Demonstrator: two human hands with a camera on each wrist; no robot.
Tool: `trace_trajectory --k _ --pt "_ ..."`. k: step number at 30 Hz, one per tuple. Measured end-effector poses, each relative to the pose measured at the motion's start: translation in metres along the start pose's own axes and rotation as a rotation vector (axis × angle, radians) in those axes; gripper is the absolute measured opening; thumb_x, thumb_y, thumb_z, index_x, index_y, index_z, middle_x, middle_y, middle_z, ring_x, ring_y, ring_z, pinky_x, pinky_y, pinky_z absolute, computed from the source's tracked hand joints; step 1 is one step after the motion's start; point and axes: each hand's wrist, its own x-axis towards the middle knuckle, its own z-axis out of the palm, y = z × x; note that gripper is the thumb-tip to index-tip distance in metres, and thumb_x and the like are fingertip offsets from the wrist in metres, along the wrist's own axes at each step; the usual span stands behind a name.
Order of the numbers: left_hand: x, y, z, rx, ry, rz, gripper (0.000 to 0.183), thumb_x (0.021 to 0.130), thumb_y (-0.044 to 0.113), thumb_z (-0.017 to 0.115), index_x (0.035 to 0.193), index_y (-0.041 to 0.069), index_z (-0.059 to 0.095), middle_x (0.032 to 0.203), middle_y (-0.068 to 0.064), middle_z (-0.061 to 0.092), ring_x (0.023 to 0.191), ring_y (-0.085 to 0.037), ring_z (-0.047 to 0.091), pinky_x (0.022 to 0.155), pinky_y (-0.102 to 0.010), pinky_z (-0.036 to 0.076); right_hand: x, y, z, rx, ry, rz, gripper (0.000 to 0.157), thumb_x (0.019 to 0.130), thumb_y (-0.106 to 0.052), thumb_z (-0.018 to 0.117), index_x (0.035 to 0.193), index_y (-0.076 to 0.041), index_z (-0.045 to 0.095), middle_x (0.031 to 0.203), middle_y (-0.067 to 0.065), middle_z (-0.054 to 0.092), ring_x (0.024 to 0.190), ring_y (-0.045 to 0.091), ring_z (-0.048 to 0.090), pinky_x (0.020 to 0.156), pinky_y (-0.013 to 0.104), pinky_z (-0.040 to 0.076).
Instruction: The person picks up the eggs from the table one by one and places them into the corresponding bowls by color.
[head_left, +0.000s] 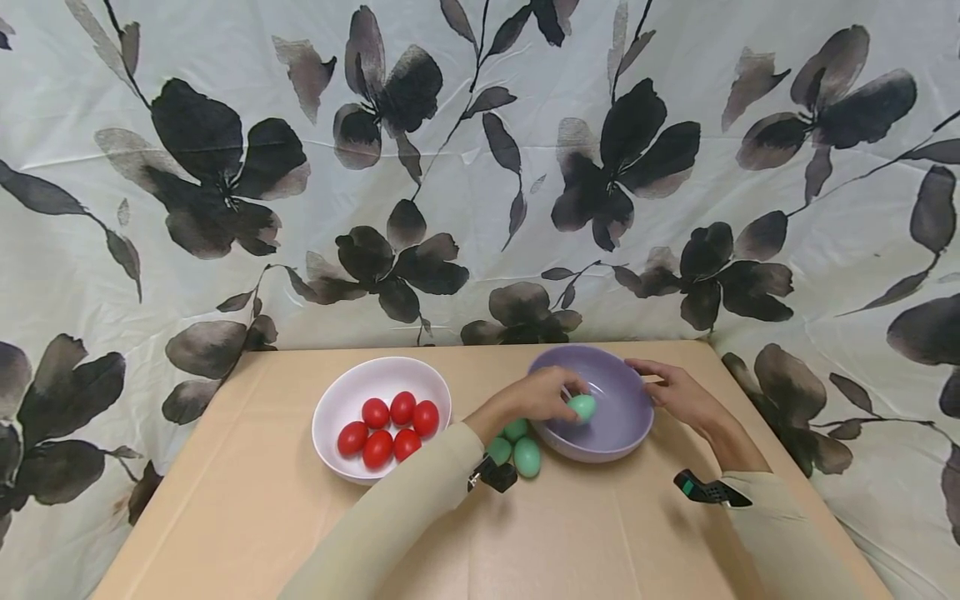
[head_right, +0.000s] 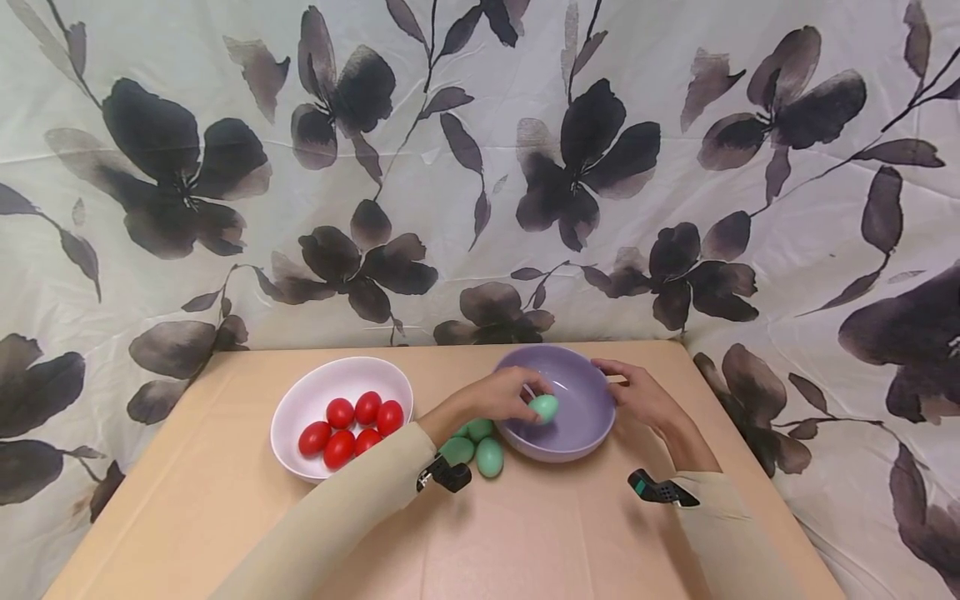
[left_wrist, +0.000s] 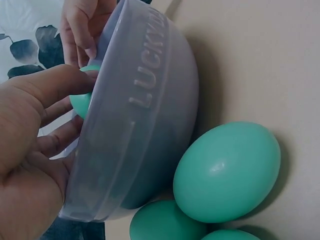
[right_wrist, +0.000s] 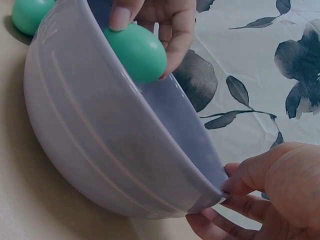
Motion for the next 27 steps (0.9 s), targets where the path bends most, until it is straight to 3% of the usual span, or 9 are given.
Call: trace_trajectory --k 9,14,22,27 --pt "0.012 0.002 0.006 0.205 -0.084 0.015 0.034 0.081 0.012 0.084 0.112 0.009 0.072 0.100 0.002 0.071 0.094 -0.006 0.062 0.083 -0.012 0.049 0.000 0.000 0.000 0.002 0.002 0.004 0.052 0.102 -0.003 0.048 0.153 -0.001 0.041 0.156 0.027 0.038 0.127 0.047 0.055 0.087 0.035 0.060" --pt "0.012 0.007 0.009 0.244 -0.102 -0.058 0.029 0.081 0.011 0.084 0.107 0.008 0.072 0.095 0.002 0.069 0.087 -0.006 0.058 0.078 -0.014 0.048 0.000 0.001 0.000 0.005 0.003 0.001 0.052 0.101 -0.002 0.049 0.153 -0.001 0.041 0.156 0.027 0.039 0.127 0.047 0.056 0.086 0.033 0.060" --pt "0.008 0.019 0.012 0.320 -0.113 -0.179 0.033 0.084 0.012 0.082 0.114 0.006 0.071 0.101 -0.001 0.069 0.088 -0.010 0.058 0.080 -0.018 0.050 0.001 0.002 0.000 -0.003 0.004 -0.003 0.052 0.102 -0.003 0.049 0.153 -0.001 0.041 0.155 0.028 0.040 0.125 0.047 0.057 0.085 0.034 0.060" --pt "0.006 0.018 0.008 0.249 -0.075 -0.155 0.044 0.085 0.013 0.080 0.126 0.005 0.066 0.117 -0.007 0.068 0.106 -0.014 0.063 0.092 -0.019 0.050 0.002 0.002 0.000 -0.001 0.001 0.002 0.053 0.102 -0.004 0.049 0.154 -0.002 0.040 0.156 0.027 0.040 0.126 0.047 0.057 0.086 0.036 0.060"
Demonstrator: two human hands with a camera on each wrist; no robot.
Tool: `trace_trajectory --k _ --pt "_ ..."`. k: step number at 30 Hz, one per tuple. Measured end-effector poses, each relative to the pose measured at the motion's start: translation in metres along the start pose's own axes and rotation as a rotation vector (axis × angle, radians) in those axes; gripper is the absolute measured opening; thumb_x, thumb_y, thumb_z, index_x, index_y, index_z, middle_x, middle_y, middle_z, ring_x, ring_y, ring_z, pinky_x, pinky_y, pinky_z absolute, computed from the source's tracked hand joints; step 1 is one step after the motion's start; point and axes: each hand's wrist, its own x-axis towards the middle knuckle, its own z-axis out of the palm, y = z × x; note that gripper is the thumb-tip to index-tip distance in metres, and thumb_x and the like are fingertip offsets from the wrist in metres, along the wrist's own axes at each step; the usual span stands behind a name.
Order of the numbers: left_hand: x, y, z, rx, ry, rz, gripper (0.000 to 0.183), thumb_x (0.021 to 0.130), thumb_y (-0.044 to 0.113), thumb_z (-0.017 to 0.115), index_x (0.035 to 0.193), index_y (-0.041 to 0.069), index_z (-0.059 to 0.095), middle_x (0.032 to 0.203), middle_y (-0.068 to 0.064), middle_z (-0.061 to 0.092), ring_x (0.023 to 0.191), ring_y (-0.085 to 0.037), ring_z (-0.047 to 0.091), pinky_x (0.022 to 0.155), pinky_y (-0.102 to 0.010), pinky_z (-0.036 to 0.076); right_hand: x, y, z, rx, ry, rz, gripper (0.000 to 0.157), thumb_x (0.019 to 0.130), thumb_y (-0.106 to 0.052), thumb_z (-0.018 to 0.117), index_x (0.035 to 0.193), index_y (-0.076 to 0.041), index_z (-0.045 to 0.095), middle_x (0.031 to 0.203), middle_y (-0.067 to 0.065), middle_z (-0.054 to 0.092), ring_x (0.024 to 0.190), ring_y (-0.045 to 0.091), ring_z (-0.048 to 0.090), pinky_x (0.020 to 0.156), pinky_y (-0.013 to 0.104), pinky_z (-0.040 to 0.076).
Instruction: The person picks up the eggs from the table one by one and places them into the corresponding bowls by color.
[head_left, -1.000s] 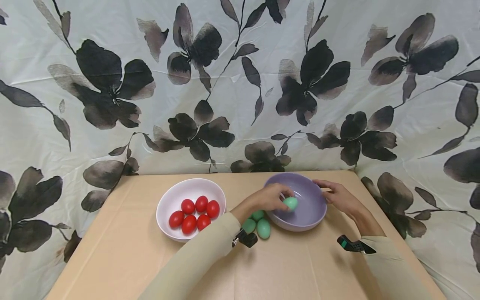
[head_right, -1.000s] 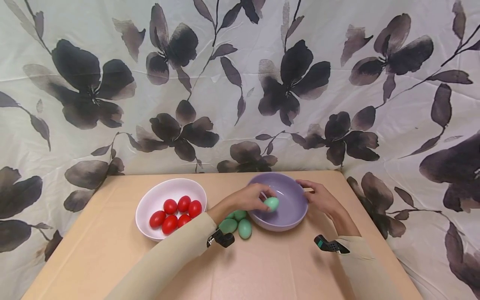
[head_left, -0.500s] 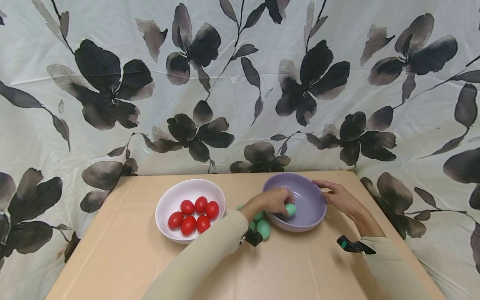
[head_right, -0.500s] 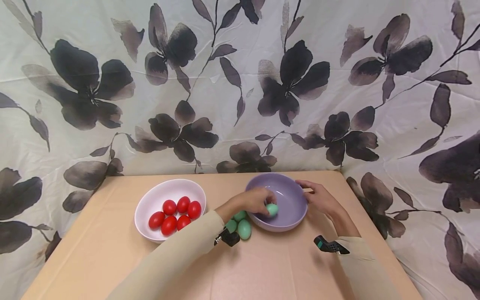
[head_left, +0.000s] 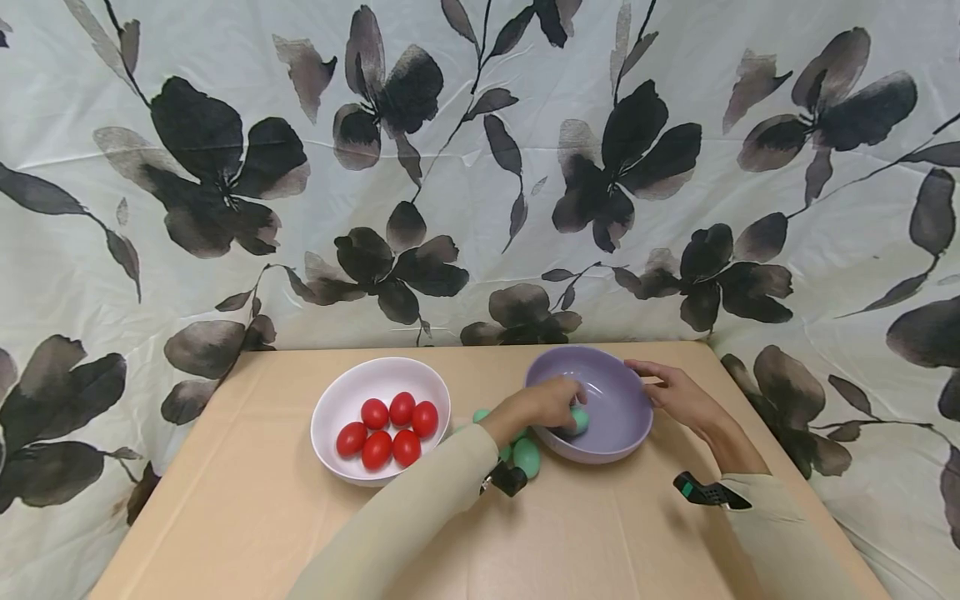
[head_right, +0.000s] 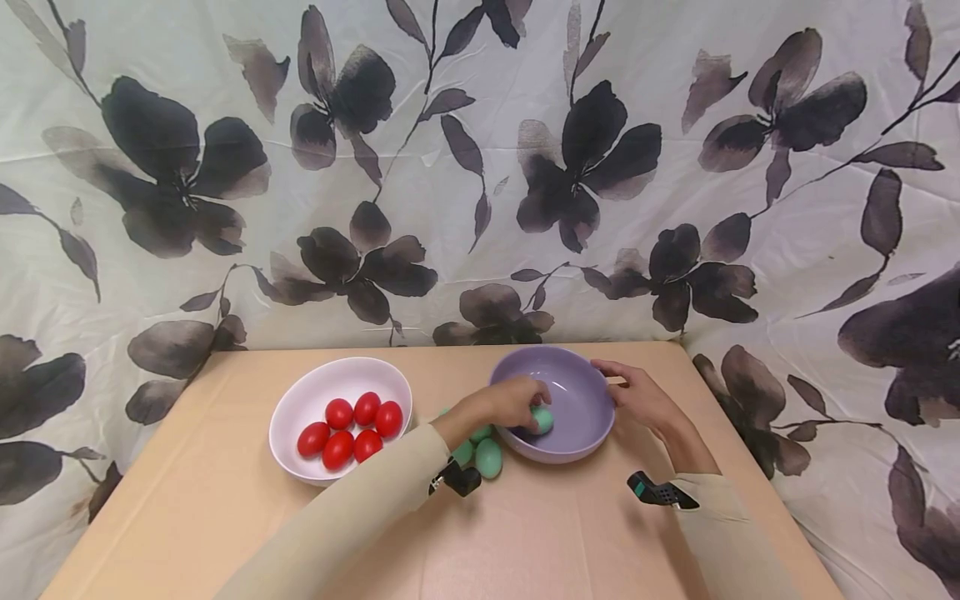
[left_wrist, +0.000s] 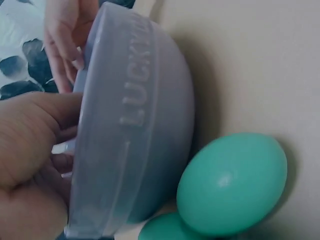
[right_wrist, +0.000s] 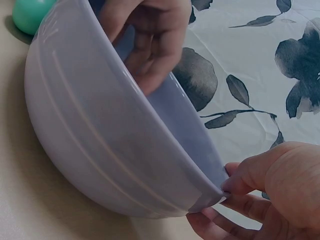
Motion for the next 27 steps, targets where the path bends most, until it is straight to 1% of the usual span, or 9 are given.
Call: trace_trajectory --k 3,6,9,12,16,19,21,24,27 --pt "-0.003 -0.009 -0.005 -0.073 0.036 0.054 0.050 0.086 0.011 0.079 0.132 0.005 0.062 0.128 -0.012 0.066 0.116 -0.019 0.064 0.095 -0.019 0.050 0.001 -0.001 0.001 -0.002 -0.001 0.004 0.053 0.102 -0.005 0.049 0.154 -0.002 0.040 0.156 0.027 0.039 0.127 0.047 0.056 0.088 0.037 0.060" --pt "-0.008 -0.019 -0.011 -0.170 0.072 0.095 0.052 0.087 0.007 0.077 0.136 0.003 0.060 0.133 -0.016 0.064 0.118 -0.024 0.065 0.092 -0.018 0.053 0.001 -0.002 0.001 -0.011 0.002 0.007 0.053 0.103 -0.006 0.050 0.154 -0.002 0.039 0.157 0.026 0.039 0.128 0.047 0.055 0.088 0.038 0.059" --pt "-0.015 -0.027 -0.019 -0.265 0.109 0.125 0.050 0.088 0.003 0.074 0.135 0.000 0.060 0.132 -0.020 0.063 0.116 -0.027 0.067 0.087 -0.017 0.054 0.001 -0.002 0.002 -0.018 0.006 0.004 0.053 0.103 -0.006 0.050 0.154 -0.002 0.040 0.156 0.027 0.039 0.127 0.047 0.056 0.088 0.037 0.059" --pt "-0.023 -0.033 -0.027 -0.330 0.138 0.150 0.047 0.087 -0.002 0.071 0.133 -0.002 0.060 0.130 -0.023 0.063 0.114 -0.030 0.067 0.086 -0.018 0.055 0.001 -0.002 0.002 -0.011 0.006 -0.003 0.052 0.103 -0.005 0.050 0.154 0.000 0.040 0.156 0.027 0.039 0.126 0.046 0.056 0.087 0.036 0.059" --pt "-0.034 -0.039 -0.036 -0.359 0.160 0.178 0.047 0.087 -0.003 0.069 0.132 -0.004 0.060 0.129 -0.025 0.063 0.114 -0.032 0.067 0.090 -0.022 0.057 -0.001 -0.001 0.002 0.003 0.005 -0.009 0.052 0.102 -0.004 0.050 0.153 0.001 0.040 0.156 0.028 0.039 0.126 0.047 0.056 0.087 0.036 0.060" --pt "-0.042 -0.044 -0.042 -0.363 0.173 0.184 0.047 0.087 -0.003 0.069 0.133 -0.005 0.059 0.128 -0.024 0.064 0.115 -0.033 0.066 0.095 -0.029 0.057 -0.002 -0.001 0.002 0.002 0.004 -0.008 0.052 0.102 -0.004 0.050 0.153 0.001 0.040 0.156 0.028 0.038 0.127 0.047 0.055 0.088 0.036 0.060" --pt "-0.048 -0.047 -0.045 -0.358 0.177 0.176 0.047 0.088 -0.003 0.069 0.134 -0.005 0.059 0.129 -0.023 0.064 0.116 -0.033 0.066 0.098 -0.032 0.056 -0.003 -0.001 0.002 -0.002 0.004 -0.003 0.052 0.102 -0.004 0.050 0.153 0.000 0.040 0.156 0.028 0.038 0.127 0.047 0.055 0.088 0.035 0.059" --pt "-0.056 -0.052 -0.050 -0.336 0.184 0.153 0.046 0.089 -0.001 0.071 0.133 -0.001 0.061 0.130 -0.020 0.064 0.117 -0.031 0.066 0.099 -0.031 0.055 -0.005 -0.002 0.003 -0.008 0.007 0.003 0.052 0.102 -0.006 0.051 0.153 0.000 0.041 0.156 0.027 0.039 0.126 0.046 0.056 0.088 0.035 0.059" --pt "-0.063 -0.057 -0.052 -0.316 0.193 0.133 0.044 0.089 0.002 0.073 0.131 0.003 0.063 0.128 -0.016 0.066 0.116 -0.029 0.066 0.098 -0.028 0.055 -0.006 -0.003 0.004 -0.015 0.010 0.005 0.051 0.103 -0.006 0.051 0.153 0.000 0.041 0.156 0.027 0.039 0.126 0.046 0.057 0.088 0.035 0.059"
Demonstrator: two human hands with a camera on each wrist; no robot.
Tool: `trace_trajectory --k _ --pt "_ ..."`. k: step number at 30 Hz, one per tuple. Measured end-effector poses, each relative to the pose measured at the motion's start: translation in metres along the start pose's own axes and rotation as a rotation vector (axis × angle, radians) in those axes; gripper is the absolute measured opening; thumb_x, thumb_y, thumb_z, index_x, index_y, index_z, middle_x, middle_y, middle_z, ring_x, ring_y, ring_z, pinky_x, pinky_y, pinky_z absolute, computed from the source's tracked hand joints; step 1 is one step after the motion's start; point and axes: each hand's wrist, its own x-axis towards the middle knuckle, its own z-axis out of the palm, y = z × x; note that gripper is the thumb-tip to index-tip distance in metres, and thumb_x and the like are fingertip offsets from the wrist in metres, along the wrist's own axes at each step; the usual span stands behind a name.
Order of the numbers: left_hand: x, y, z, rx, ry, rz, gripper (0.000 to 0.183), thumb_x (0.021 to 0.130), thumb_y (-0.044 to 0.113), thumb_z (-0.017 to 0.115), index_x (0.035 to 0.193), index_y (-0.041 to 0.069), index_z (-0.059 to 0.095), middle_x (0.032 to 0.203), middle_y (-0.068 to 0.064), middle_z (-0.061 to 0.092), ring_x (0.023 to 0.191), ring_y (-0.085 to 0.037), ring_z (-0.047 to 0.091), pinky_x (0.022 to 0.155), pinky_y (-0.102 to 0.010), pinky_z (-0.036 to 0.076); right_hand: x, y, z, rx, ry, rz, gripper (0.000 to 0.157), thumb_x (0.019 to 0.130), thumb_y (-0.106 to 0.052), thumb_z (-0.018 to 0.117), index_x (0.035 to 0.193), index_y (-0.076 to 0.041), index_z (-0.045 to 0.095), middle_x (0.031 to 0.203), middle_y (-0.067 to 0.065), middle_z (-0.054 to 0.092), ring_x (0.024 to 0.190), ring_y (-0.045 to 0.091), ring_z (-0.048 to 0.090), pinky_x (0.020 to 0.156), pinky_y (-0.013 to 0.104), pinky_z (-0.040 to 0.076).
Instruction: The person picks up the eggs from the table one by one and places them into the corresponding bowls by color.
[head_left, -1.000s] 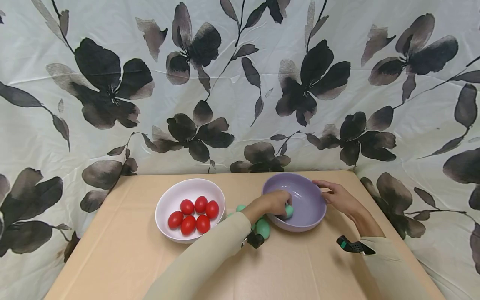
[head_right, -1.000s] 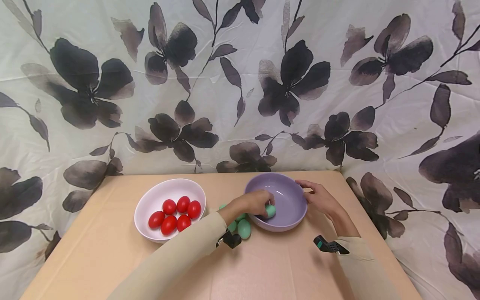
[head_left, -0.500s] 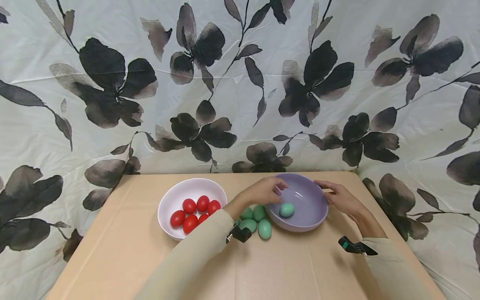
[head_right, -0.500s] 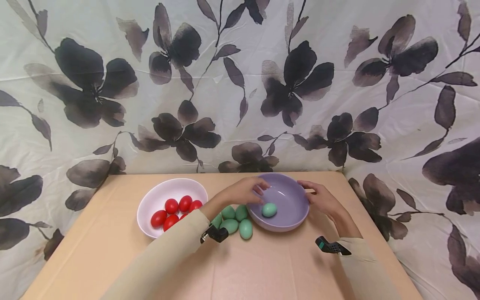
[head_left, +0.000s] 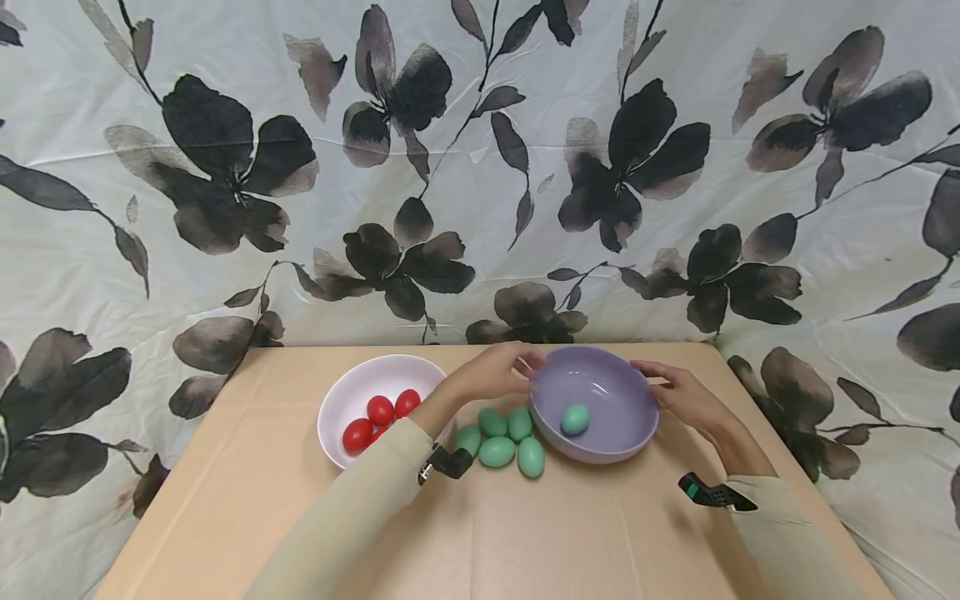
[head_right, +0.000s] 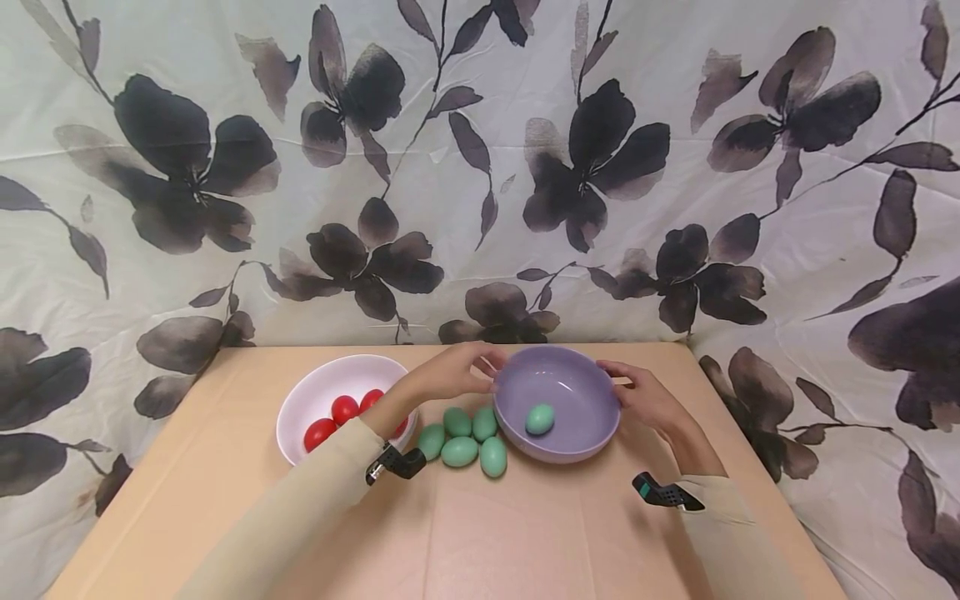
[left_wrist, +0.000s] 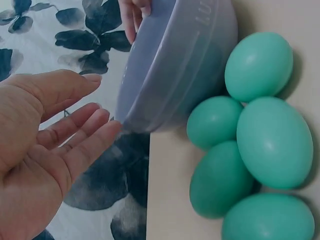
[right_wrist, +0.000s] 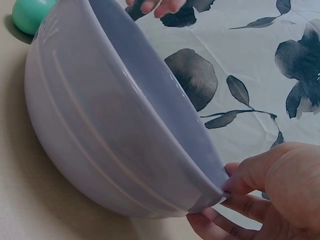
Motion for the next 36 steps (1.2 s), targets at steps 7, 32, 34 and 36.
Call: trace_trajectory --k 7,32,34,36 --pt "-0.014 -0.009 -0.006 0.009 -0.030 -0.025 0.042 0.087 -0.003 0.069 0.129 -0.003 0.063 0.123 -0.018 0.066 0.113 -0.028 0.067 0.096 -0.027 0.056 0.000 -0.001 0.000 -0.006 -0.003 -0.011 0.051 0.102 -0.003 0.049 0.152 0.002 0.040 0.156 0.029 0.038 0.127 0.048 0.055 0.090 0.040 0.060" --pt "-0.030 -0.019 0.001 0.384 -0.287 -0.202 0.034 0.079 -0.003 0.076 0.109 0.011 0.074 0.105 -0.003 0.070 0.095 -0.014 0.058 0.088 -0.029 0.053 -0.001 -0.003 0.000 -0.007 -0.009 -0.011 0.051 0.102 -0.002 0.047 0.153 0.002 0.040 0.156 0.028 0.038 0.126 0.047 0.056 0.090 0.037 0.059" --pt "-0.030 -0.019 0.003 0.401 -0.282 -0.212 0.032 0.078 -0.003 0.077 0.106 0.013 0.075 0.102 -0.002 0.070 0.092 -0.014 0.058 0.086 -0.029 0.053 -0.001 -0.003 0.000 -0.008 -0.009 -0.010 0.051 0.102 -0.002 0.048 0.153 0.002 0.040 0.156 0.028 0.038 0.126 0.047 0.056 0.091 0.038 0.059" --pt "-0.029 -0.018 0.003 0.420 -0.278 -0.220 0.029 0.078 -0.002 0.078 0.103 0.014 0.075 0.099 0.000 0.070 0.090 -0.014 0.057 0.084 -0.027 0.053 -0.001 -0.003 0.000 -0.014 -0.010 -0.009 0.052 0.102 -0.003 0.048 0.153 0.002 0.040 0.156 0.028 0.038 0.127 0.047 0.056 0.092 0.039 0.059"
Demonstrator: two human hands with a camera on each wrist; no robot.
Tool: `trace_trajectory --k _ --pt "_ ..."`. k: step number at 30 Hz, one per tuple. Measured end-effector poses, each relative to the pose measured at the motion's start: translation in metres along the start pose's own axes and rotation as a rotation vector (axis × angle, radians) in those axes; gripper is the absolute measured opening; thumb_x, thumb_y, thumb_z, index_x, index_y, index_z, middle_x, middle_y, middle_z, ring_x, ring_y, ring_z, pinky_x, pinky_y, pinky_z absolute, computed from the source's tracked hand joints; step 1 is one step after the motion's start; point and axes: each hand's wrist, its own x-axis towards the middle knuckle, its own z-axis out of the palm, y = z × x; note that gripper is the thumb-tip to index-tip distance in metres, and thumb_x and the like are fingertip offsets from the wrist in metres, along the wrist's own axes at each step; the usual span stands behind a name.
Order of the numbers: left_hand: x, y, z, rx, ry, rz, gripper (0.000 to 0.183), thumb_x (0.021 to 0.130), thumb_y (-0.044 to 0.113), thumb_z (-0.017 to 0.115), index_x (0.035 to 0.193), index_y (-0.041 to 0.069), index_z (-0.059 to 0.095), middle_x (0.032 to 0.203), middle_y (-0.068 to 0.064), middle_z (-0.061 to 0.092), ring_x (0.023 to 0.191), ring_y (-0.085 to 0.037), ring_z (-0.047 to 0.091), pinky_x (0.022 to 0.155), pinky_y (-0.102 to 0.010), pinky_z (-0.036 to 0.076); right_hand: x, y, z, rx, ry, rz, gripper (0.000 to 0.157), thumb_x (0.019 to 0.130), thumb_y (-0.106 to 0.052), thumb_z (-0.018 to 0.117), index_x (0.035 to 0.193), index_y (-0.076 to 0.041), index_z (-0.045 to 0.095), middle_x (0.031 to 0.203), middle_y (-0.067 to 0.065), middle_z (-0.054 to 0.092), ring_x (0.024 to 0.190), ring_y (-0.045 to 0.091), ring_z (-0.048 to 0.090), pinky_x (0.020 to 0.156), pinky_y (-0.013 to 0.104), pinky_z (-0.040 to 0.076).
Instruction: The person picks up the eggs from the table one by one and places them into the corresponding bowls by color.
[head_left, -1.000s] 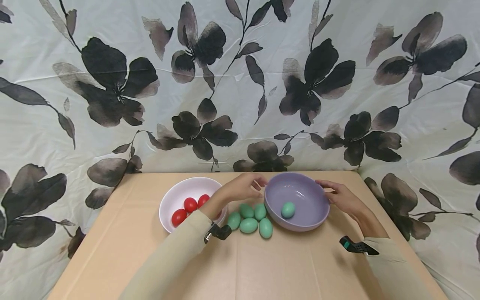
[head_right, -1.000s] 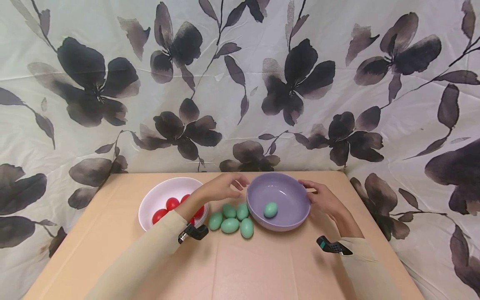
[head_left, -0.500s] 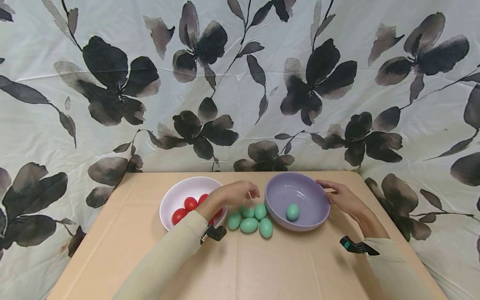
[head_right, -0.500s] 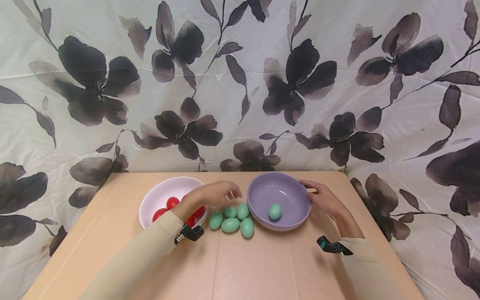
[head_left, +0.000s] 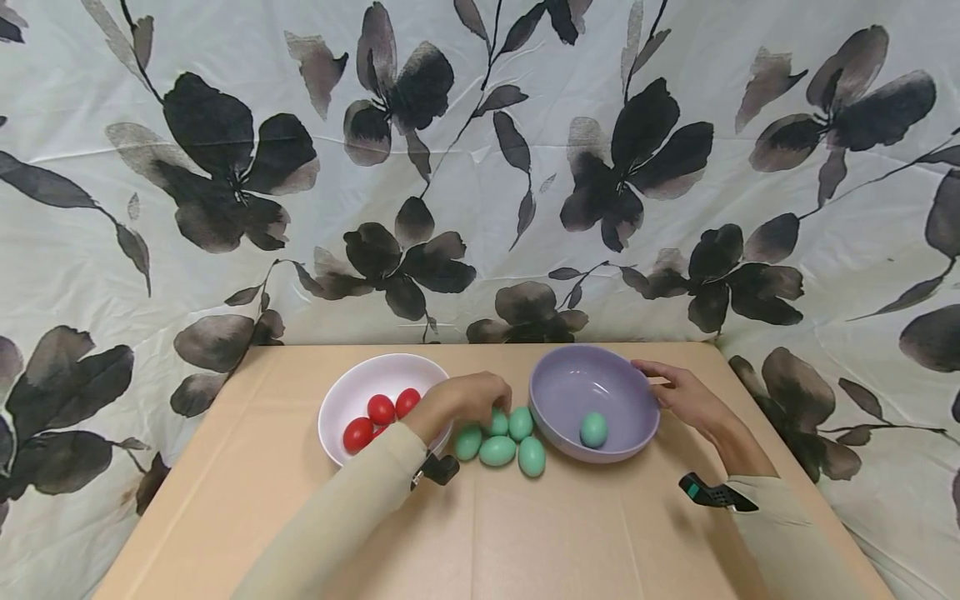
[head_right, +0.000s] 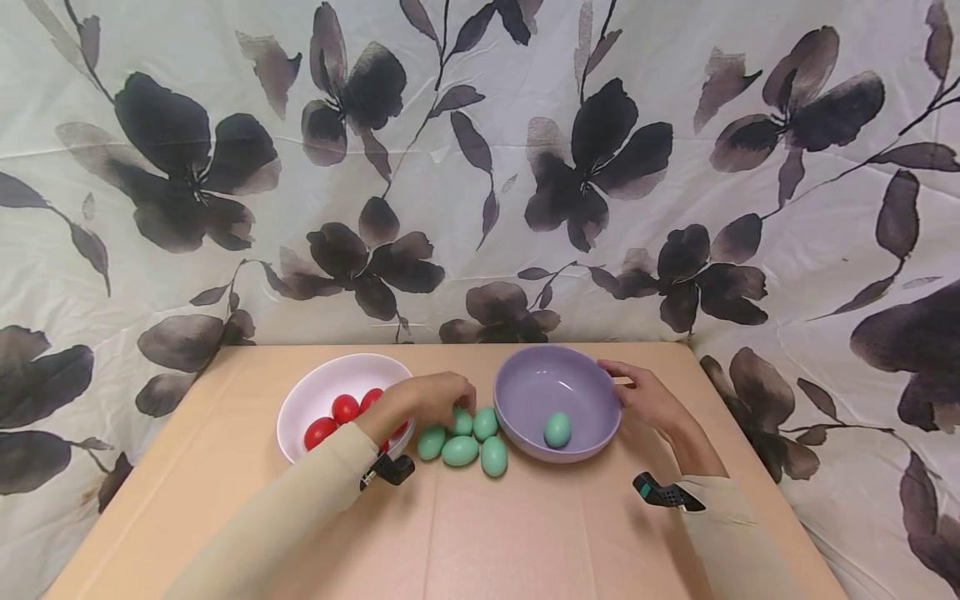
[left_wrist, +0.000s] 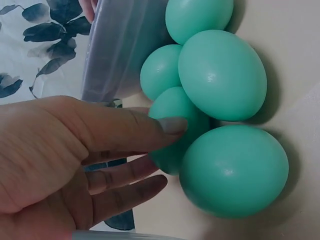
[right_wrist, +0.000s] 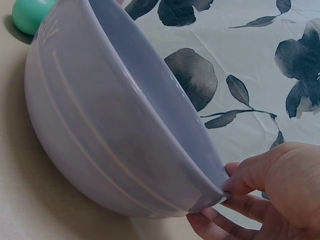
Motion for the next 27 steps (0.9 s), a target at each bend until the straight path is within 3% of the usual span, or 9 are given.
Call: trace_trajectory --k 15,23,27 --pt "0.0070 -0.0012 -0.0006 0.046 -0.003 -0.025 0.030 0.077 0.003 0.083 0.103 0.014 0.077 0.103 -0.005 0.073 0.086 -0.013 0.059 0.079 -0.027 0.054 0.0025 -0.0008 0.0005 -0.001 0.005 0.005 0.052 0.103 -0.005 0.049 0.154 0.000 0.039 0.158 0.027 0.036 0.130 0.049 0.052 0.097 0.053 0.056" --pt "0.0072 -0.0046 -0.0056 0.051 -0.002 0.022 0.029 0.078 0.004 0.082 0.105 0.014 0.076 0.101 -0.004 0.073 0.089 -0.014 0.060 0.081 -0.027 0.054 0.0041 0.0020 -0.0002 -0.003 0.012 0.002 0.052 0.102 -0.003 0.049 0.153 0.000 0.040 0.156 0.027 0.039 0.127 0.048 0.055 0.091 0.042 0.059" --pt "0.0053 -0.0061 -0.0092 0.032 0.012 0.027 0.028 0.080 0.005 0.081 0.106 0.015 0.075 0.100 -0.002 0.072 0.089 -0.015 0.061 0.080 -0.028 0.055 0.0041 0.0023 -0.0010 0.002 0.009 0.007 0.052 0.102 -0.004 0.049 0.153 0.000 0.040 0.156 0.027 0.039 0.128 0.048 0.054 0.091 0.042 0.059"
